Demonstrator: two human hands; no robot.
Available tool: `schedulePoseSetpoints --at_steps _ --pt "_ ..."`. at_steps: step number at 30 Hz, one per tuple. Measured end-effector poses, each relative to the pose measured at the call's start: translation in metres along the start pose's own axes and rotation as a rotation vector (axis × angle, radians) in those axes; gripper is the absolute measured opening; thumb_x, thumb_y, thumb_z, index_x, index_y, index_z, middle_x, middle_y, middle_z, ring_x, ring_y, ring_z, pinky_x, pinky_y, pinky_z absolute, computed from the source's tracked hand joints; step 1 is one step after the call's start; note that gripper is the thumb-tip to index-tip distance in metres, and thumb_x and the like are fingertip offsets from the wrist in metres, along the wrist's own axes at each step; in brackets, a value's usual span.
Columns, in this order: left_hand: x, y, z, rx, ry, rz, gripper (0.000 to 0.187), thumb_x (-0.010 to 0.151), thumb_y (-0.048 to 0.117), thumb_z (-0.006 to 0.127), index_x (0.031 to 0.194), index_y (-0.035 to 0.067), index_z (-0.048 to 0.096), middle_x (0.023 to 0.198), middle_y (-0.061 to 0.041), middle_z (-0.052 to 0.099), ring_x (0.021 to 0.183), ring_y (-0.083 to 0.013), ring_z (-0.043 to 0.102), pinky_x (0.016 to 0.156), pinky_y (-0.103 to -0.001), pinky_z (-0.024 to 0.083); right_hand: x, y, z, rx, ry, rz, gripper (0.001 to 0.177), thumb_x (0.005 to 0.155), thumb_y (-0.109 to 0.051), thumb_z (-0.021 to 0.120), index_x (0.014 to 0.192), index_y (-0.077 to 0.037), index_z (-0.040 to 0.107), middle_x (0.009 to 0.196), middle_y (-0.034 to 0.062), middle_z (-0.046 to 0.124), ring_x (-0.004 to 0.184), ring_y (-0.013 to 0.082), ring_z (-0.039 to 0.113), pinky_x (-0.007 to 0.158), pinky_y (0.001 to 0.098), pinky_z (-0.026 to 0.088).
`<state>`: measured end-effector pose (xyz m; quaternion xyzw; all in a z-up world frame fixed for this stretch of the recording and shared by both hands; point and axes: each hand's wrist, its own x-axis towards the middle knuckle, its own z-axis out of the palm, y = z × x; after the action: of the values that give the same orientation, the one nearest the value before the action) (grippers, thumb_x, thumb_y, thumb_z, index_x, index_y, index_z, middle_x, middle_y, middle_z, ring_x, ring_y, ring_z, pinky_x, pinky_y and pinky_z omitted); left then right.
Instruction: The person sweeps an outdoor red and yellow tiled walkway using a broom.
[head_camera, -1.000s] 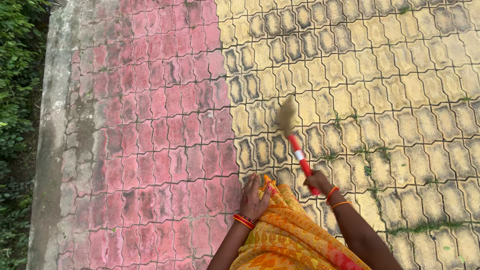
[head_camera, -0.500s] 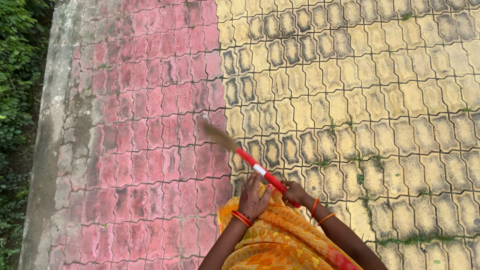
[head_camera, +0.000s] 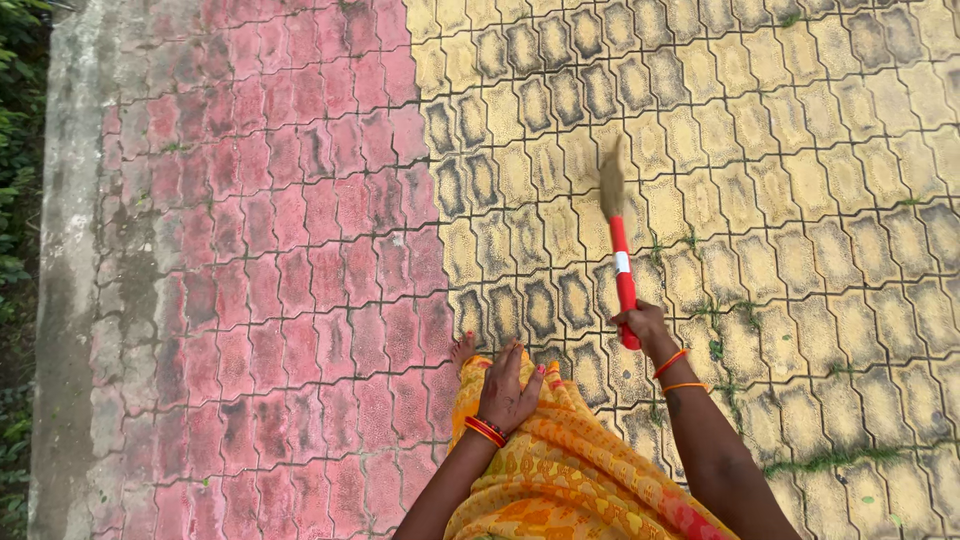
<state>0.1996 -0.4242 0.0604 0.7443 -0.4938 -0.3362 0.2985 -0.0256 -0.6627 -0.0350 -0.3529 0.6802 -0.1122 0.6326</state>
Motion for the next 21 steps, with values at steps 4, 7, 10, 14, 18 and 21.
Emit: schedulePoseSetpoints --at_steps 4,7,10,14,18,21 --pt "0.034 -0.011 -0.017 -0.071 0.046 0.115 0.064 0.1 0.038 0.059 0.142 -0.01 0.049 0.149 -0.032 0.048 0.141 -0.0448 0.046 0.115 -0.051 0.038 -0.011 0.009 0.046 -0.354 -0.102 -0.016 0.055 0.073 -0.005 0.087 0.122 0.008 0.066 0.076 0.014 0.071 0.058 0.0218 0.065 0.05 0.0367 0.054" --pt "0.053 -0.017 -0.036 -0.033 0.052 0.117 0.063 0.099 0.037 0.06 0.142 -0.009 0.05 0.147 -0.032 0.049 0.139 -0.0443 0.047 0.114 -0.052 0.038 -0.025 0.025 0.097 -0.628 -0.282 -0.011 0.055 0.072 -0.008 0.085 0.123 0.001 0.069 0.081 0.015 0.074 0.065 0.0244 0.068 0.058 0.0377 0.056" --pt "0.07 -0.018 -0.06 0.027 0.037 0.08 0.062 0.096 0.034 0.063 0.141 -0.008 0.052 0.145 -0.031 0.051 0.136 -0.0439 0.049 0.111 -0.056 0.035 -0.036 0.032 0.145 -1.001 -0.399 -0.208 0.049 0.076 -0.012 0.08 0.123 -0.003 0.07 0.091 0.0162 0.076 0.077 0.0261 0.071 0.07 0.0381 0.058" --pt "0.089 -0.023 -0.092 0.011 0.048 0.107 0.06 0.096 0.035 0.062 0.137 -0.009 0.053 0.144 -0.031 0.053 0.134 -0.0438 0.051 0.111 -0.053 0.039 -0.037 0.025 0.17 -0.975 -0.493 -0.396 0.047 0.083 -0.013 0.072 0.129 -0.006 0.071 0.11 0.0138 0.078 0.093 0.0235 0.074 0.085 0.0386 0.058" --pt "0.108 -0.037 -0.111 -0.052 -0.012 0.089 0.064 0.096 0.036 0.061 0.139 -0.01 0.05 0.145 -0.032 0.052 0.131 -0.044 0.052 0.111 -0.049 0.042 -0.043 0.013 0.169 -0.865 -0.441 -0.408 0.066 0.079 -0.007 0.076 0.141 -0.009 0.055 0.11 0.0175 0.076 0.083 0.0221 0.07 0.075 0.0368 0.057" --pt "0.125 -0.053 -0.113 -0.033 -0.055 0.151 0.064 0.1 0.034 0.063 0.141 -0.012 0.048 0.144 -0.034 0.05 0.136 -0.0456 0.049 0.114 -0.051 0.037 -0.052 -0.008 0.154 -0.713 -0.307 0.045 0.085 0.079 -0.002 0.077 0.153 -0.015 0.038 0.102 0.0214 0.076 0.064 0.0208 0.063 0.057 0.034 0.054"
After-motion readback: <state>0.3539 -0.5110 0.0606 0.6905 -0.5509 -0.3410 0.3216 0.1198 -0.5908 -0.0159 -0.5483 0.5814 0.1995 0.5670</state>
